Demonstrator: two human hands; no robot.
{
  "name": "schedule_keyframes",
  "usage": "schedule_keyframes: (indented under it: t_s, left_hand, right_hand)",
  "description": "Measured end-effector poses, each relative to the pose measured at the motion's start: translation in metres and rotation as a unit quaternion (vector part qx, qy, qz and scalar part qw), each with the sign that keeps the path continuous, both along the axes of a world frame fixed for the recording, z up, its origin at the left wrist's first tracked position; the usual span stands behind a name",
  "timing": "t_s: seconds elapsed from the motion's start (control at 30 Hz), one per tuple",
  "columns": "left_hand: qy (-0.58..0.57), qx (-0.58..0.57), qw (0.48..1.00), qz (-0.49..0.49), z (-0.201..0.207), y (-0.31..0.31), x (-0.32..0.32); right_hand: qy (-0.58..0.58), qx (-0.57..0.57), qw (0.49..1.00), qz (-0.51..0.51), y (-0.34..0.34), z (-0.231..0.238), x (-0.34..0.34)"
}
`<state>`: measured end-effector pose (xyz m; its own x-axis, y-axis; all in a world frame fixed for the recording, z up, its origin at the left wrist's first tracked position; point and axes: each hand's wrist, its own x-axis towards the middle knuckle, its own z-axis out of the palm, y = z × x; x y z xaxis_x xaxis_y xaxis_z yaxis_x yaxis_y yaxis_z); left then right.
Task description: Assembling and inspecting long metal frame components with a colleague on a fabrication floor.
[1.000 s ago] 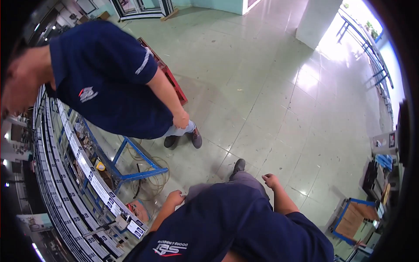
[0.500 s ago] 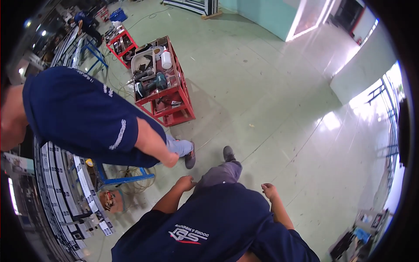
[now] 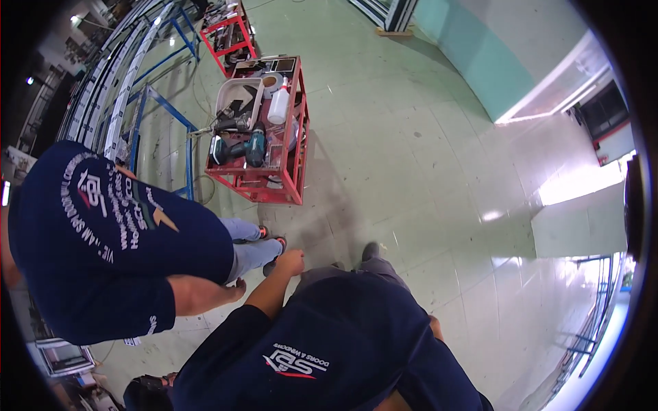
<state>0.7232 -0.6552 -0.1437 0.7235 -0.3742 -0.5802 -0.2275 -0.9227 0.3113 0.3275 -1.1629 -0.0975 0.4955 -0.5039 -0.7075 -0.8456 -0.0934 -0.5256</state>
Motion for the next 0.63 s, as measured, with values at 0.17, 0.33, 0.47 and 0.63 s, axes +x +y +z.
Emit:
schedule_keyframes:
  t_s: [0.17, 0.33, 0.47, 0.63]
  left_hand:
    - [-0.216, -0.093, 0.933, 0.271, 0.023, -0.006, 0.106]
    - [-0.382, 0.0, 0.877, 0.292, 0.07, 0.032, 0.209]
    - [-0.401, 0.066, 0.876, 0.258, 0.106, 0.046, 0.311]
    - [-0.269, 0.13, 0.931, 0.209, 0.109, 0.073, 0.394]
  right_hand:
    - [0.021, -0.157, 0.87, 0.467, -0.1, -0.017, 0.133]
    - [0.007, -0.066, 0.94, 0.335, -0.219, -0.07, 0.296]
    - [0.002, -0.133, 0.928, 0.347, -0.278, -0.097, 0.49]
    - [-0.064, -0.12, 0.943, 0.304, -0.265, -0.039, 0.709]
